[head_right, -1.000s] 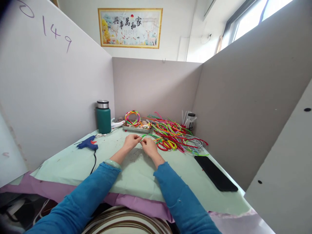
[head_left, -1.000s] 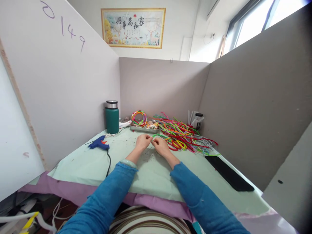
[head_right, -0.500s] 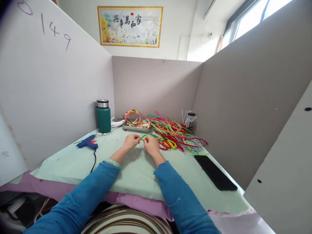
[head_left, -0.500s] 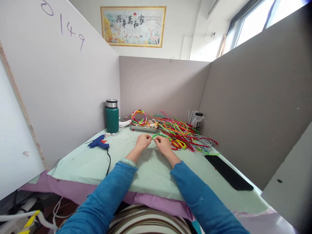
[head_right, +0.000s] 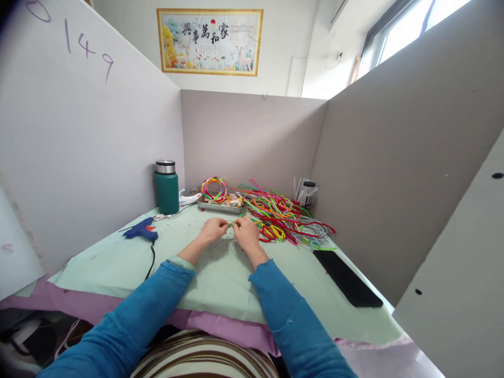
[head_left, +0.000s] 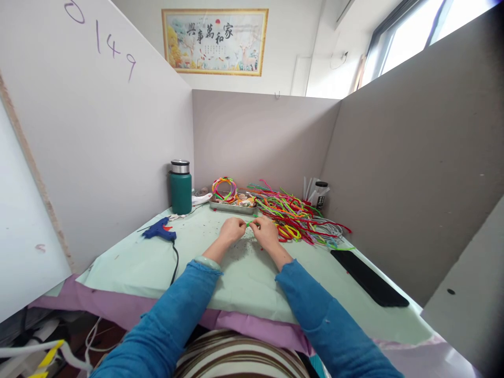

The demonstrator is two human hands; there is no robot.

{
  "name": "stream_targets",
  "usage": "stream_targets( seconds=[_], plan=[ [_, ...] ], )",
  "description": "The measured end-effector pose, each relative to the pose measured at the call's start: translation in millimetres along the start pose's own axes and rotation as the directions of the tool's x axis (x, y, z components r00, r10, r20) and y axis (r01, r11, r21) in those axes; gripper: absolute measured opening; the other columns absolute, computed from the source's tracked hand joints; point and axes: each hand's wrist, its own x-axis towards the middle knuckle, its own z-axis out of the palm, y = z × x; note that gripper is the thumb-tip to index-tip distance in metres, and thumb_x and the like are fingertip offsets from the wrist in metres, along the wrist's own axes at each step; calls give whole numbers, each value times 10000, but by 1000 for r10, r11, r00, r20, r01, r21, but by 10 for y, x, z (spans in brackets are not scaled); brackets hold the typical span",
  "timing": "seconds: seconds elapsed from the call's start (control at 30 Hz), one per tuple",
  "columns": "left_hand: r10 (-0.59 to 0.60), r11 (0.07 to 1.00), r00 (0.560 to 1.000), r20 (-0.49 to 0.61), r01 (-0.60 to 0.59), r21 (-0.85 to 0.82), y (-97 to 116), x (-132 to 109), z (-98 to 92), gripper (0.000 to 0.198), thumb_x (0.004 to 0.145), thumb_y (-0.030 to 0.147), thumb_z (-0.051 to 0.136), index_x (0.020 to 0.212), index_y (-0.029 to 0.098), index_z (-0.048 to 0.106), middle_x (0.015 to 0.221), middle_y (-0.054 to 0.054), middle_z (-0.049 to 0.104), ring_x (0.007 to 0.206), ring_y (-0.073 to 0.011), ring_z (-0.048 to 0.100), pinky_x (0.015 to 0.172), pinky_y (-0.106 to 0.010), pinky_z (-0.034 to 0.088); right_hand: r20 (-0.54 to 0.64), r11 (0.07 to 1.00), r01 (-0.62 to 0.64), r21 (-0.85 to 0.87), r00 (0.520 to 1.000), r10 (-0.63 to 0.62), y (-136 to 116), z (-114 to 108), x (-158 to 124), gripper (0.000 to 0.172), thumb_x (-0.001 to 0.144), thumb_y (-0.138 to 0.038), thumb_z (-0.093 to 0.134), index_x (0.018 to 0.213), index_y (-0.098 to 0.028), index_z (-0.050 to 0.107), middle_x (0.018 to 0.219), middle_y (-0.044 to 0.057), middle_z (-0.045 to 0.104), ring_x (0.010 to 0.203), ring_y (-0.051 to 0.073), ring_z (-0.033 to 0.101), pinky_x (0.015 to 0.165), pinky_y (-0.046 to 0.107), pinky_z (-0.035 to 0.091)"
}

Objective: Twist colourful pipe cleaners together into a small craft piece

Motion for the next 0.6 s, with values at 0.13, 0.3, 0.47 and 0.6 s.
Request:
stream_targets(
  seconds=[0.13, 0.3, 0.47, 0.6],
  plan=[
    [24, 998, 1000, 12, -25, 53, -2, -10, 18, 286, 779, 265, 453, 787, 164, 720, 807, -86, 709, 739, -155, 589, 676, -219, 394, 10, 1000, 25, 16, 1000, -25, 7, 20, -5, 177, 824, -285, 523, 767, -196, 666, 835, 44, 587, 791, 154, 526, 681, 252, 343],
    [58, 993, 998, 33, -62, 102, -6, -23, 42, 299, 785, 262, 441, 849, 185, 723, 868, -88, 711, 790, -170, 609, 736, -240, 416, 17, 999, 31, 20, 999, -32, 19, 36, -4, 175, 826, -271, 518, 751, -192, 655, 830, 44, 584, 803, 156, 524, 694, 254, 348],
    [100, 988, 992, 76, -108, 113, 12, -41, 33, 309, 777, 291, 463, 924, 194, 717, 908, -83, 711, 815, -176, 616, 748, -241, 426, 14, 999, 29, 15, 999, -29, 6, 48, -9, 157, 817, -253, 519, 752, -190, 647, 832, 40, 584, 793, 153, 530, 682, 253, 348],
    [69, 989, 995, 66, -77, 123, 36, -62, 3, 315, 792, 308, 456, 936, 204, 716, 924, -84, 710, 828, -176, 616, 746, -238, 423, 29, 998, 52, 38, 998, -53, 1, 61, -13, 161, 820, -260, 514, 752, -191, 643, 830, 39, 580, 792, 152, 534, 692, 255, 354]
  ],
)
